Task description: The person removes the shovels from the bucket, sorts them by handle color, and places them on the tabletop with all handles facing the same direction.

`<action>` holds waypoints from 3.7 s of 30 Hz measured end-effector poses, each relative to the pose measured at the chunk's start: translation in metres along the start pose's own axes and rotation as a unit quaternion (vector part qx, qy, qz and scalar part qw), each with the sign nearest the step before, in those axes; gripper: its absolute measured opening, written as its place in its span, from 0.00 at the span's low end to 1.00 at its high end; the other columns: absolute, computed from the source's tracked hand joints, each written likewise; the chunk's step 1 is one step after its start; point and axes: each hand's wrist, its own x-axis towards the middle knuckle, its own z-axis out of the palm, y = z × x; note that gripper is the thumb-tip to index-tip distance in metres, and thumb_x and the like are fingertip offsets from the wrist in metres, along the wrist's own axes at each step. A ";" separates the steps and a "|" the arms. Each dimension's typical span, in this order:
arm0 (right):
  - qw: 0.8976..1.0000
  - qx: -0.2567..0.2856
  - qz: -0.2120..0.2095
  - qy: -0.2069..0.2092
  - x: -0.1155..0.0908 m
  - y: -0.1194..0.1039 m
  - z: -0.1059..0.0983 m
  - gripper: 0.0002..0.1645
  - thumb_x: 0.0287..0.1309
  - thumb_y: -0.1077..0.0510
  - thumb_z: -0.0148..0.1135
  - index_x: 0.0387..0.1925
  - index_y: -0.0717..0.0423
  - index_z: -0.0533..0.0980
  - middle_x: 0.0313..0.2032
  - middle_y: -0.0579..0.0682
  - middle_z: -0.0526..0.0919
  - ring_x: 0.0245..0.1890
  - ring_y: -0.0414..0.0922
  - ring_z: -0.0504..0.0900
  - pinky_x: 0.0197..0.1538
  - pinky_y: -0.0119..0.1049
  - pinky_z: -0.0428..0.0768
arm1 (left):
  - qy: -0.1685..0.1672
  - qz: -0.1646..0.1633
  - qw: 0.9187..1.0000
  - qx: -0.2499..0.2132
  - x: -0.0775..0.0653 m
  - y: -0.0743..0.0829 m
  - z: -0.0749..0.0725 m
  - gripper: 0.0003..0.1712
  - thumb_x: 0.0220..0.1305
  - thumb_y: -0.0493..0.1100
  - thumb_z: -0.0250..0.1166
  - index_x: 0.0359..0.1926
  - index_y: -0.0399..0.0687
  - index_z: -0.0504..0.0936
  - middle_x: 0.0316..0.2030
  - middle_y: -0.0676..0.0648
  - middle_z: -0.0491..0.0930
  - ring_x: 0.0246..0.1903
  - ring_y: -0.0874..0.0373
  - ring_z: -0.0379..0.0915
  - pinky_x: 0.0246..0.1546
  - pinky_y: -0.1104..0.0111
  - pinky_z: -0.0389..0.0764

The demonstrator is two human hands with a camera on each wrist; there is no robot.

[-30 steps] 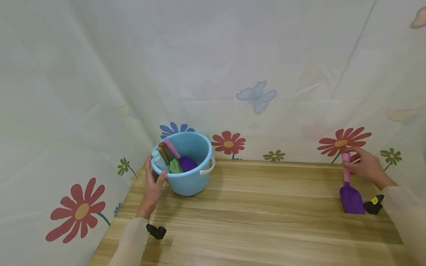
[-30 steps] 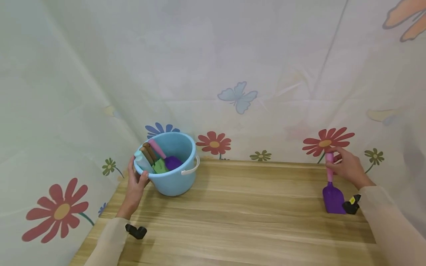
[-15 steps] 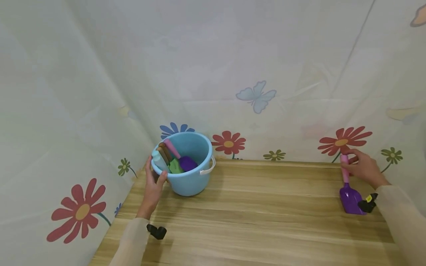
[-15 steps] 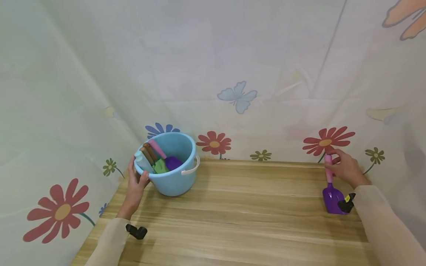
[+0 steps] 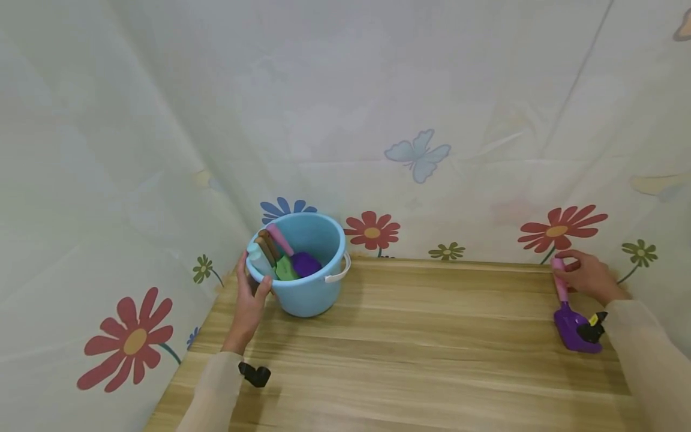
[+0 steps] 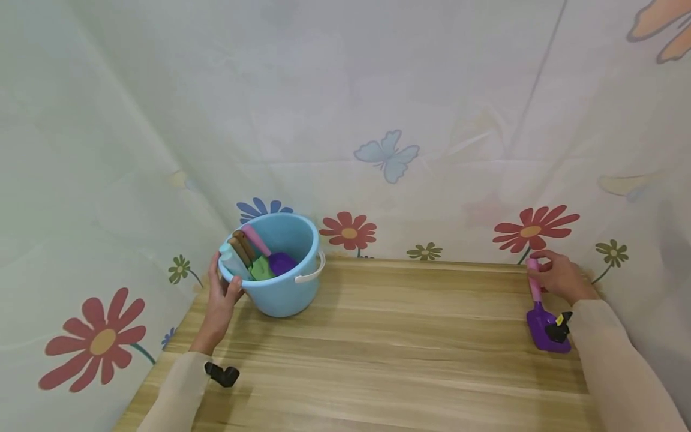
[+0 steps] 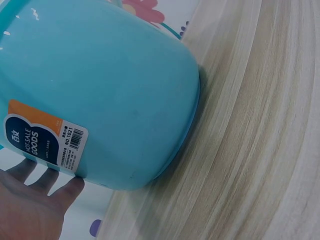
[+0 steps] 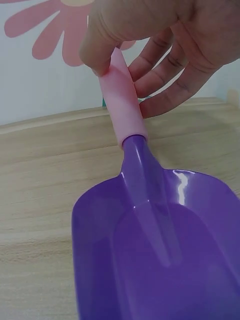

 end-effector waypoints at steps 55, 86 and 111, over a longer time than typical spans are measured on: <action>0.999 -0.036 -0.005 -0.038 0.014 0.008 0.017 0.36 0.74 0.48 0.59 0.62 0.78 0.64 0.43 0.75 0.79 0.33 0.54 0.82 0.35 0.44 0.81 | -0.008 0.010 1.000 -0.013 0.000 0.000 0.000 0.44 0.79 0.41 0.52 0.81 0.72 0.36 0.78 0.42 0.49 0.75 0.47 0.51 0.59 0.77 0.71; 0.994 0.002 -0.021 -0.107 0.015 0.005 0.005 0.40 0.72 0.52 0.62 0.68 0.77 0.56 0.52 0.82 0.73 0.39 0.56 0.86 0.38 0.48 0.87 | -0.017 0.017 0.999 -0.029 0.002 -0.002 -0.001 0.45 0.79 0.39 0.52 0.82 0.66 0.35 0.78 0.40 0.49 0.75 0.46 0.50 0.60 0.76 0.70; 0.992 -0.072 -0.078 -0.074 0.003 -0.036 -0.025 0.42 0.66 0.55 0.69 0.70 0.72 0.61 0.55 0.82 0.72 0.47 0.71 0.80 0.33 0.46 0.87 | -0.008 0.026 0.999 -0.023 0.003 -0.002 0.000 0.45 0.78 0.37 0.52 0.82 0.66 0.37 0.78 0.41 0.50 0.75 0.46 0.50 0.61 0.76 0.69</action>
